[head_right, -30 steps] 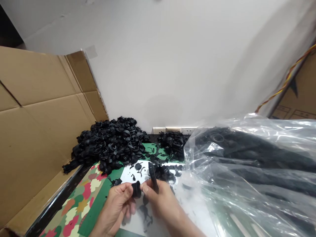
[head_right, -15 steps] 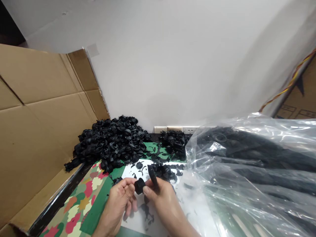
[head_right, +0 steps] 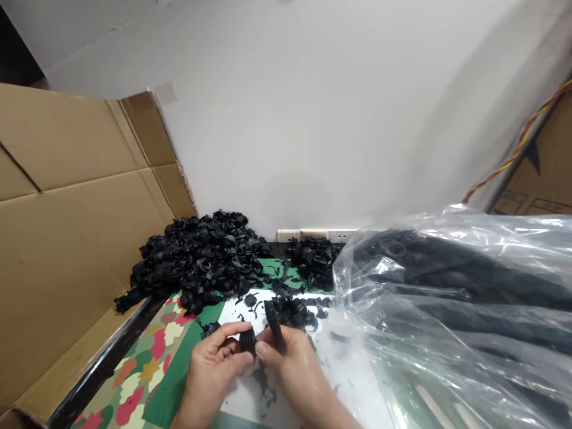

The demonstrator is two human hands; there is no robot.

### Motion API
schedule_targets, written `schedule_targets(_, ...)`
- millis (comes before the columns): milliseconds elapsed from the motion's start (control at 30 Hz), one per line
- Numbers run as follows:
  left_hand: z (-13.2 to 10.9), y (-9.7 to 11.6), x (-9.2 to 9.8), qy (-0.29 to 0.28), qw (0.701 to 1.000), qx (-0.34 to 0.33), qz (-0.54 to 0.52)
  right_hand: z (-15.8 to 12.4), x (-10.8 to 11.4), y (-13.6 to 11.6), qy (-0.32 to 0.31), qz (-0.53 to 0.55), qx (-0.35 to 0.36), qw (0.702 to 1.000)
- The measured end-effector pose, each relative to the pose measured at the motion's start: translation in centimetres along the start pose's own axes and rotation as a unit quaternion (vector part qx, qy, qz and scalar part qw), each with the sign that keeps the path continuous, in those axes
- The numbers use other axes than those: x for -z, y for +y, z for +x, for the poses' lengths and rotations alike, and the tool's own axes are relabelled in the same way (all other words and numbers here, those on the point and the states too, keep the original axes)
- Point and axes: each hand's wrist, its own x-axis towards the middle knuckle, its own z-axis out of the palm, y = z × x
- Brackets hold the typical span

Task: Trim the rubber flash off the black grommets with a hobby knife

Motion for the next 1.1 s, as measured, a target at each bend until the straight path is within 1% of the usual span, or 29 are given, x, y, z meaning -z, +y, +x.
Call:
schedule_targets(67,0.0,0.1,0.0,0.007,1.000,0.017,-0.019,0.0,0.0,0.0,-0.005,0.002,0.002,1.000)
schedule_targets(167,0.0,0.1,-0.1,0.019,0.999,0.018,-0.034,-0.1,-0.1,0.0,-0.006,0.008,-0.004,1.000)
schedule_targets(300,-0.1,0.1,-0.1,0.032,0.999,0.015,-0.038,0.1,-0.2,0.3,0.006,0.015,-0.023,1.000)
schedule_targets(500,0.1,-0.3,0.0,0.044,0.998,0.030,-0.032,0.6,0.2,1.0,0.012,0.015,-0.048,0.999)
schedule_targets(733,0.4,-0.7,0.4,0.042,0.998,0.029,-0.022,-0.2,-0.1,0.3,0.008,0.038,-0.051,0.998)
schedule_targets(933,0.1,-0.6,0.5,0.038,0.999,0.012,0.001,-0.3,-0.3,0.0,0.008,0.036,-0.048,0.998)
schedule_targets(1100,-0.1,-0.8,0.5,0.021,0.999,-0.037,0.015,-0.4,-0.5,-0.1,0.000,0.052,-0.056,0.997)
